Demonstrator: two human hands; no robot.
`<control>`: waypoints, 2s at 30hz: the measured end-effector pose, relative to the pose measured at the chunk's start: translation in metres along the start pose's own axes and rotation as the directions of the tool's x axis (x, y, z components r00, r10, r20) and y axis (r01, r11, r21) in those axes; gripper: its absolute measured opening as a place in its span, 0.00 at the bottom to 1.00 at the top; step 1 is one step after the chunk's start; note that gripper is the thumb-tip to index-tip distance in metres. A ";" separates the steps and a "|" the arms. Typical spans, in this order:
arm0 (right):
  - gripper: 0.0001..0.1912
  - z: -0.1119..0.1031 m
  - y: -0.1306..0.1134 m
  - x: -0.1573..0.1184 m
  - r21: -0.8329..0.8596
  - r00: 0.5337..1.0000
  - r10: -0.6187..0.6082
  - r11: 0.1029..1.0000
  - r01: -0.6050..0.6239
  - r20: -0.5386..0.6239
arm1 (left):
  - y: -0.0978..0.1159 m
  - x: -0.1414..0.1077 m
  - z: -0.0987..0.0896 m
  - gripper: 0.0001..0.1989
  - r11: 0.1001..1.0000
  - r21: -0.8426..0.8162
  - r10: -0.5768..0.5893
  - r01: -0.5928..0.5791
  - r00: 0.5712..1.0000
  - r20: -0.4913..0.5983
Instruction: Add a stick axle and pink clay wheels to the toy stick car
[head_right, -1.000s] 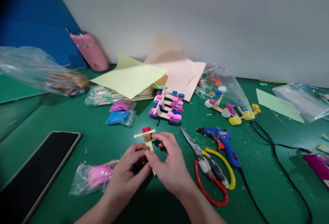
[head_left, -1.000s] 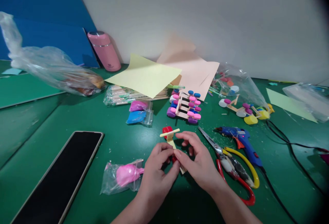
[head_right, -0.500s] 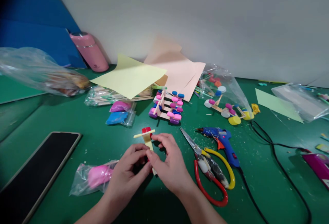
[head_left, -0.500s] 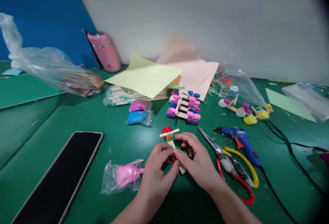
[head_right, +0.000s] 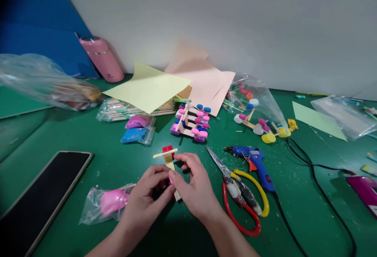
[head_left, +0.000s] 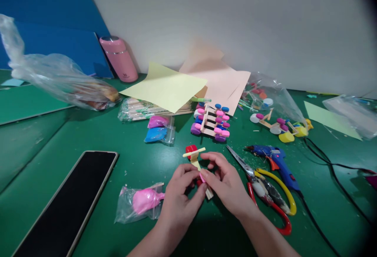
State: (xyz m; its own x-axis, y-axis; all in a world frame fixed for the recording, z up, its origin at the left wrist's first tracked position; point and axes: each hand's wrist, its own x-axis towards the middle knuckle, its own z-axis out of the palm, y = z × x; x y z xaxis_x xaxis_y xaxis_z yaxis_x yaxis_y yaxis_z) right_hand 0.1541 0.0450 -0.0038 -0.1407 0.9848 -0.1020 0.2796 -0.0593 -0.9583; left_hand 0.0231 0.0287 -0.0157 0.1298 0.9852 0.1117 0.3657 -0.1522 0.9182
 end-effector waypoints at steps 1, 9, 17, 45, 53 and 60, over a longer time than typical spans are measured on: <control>0.14 0.001 -0.001 0.000 0.005 1.000 0.004 1.000 -0.004 0.002 | 0.001 0.000 0.000 0.06 1.000 -0.001 0.002 -0.002 1.000 -0.001; 0.15 -0.002 -0.005 0.000 -0.056 0.999 -0.044 0.997 0.043 -0.008 | 0.005 0.000 -0.002 0.06 1.000 0.003 -0.012 0.012 1.000 -0.012; 0.17 -0.007 -0.004 -0.003 -0.119 0.997 -0.079 0.990 0.079 0.004 | 0.004 0.000 -0.002 0.05 1.000 -0.003 -0.003 0.003 1.000 -0.020; 0.19 -0.014 -0.002 -0.023 -0.173 1.000 -0.020 0.985 0.018 -0.009 | 0.005 -0.003 -0.002 0.05 1.000 -0.010 -0.016 0.017 1.000 0.018; 0.34 -0.005 0.005 -0.039 -0.327 0.995 -0.092 0.939 0.102 0.044 | 0.005 -0.007 -0.003 0.12 0.997 -0.069 -0.022 0.023 1.000 0.010; 0.28 0.007 0.013 -0.033 -0.476 0.978 -0.205 0.865 0.158 -0.048 | 0.003 -0.012 0.000 0.14 0.995 -0.097 -0.025 0.022 0.999 -0.028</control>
State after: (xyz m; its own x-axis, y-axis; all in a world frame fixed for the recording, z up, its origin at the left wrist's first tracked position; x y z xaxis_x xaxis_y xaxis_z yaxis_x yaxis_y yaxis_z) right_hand 0.1554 0.0108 -0.0147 -0.1489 0.9828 0.1096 0.6718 0.1819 -0.7180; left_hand 0.0227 0.0163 -0.0146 0.0946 0.9905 0.0996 0.2773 -0.1223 0.9530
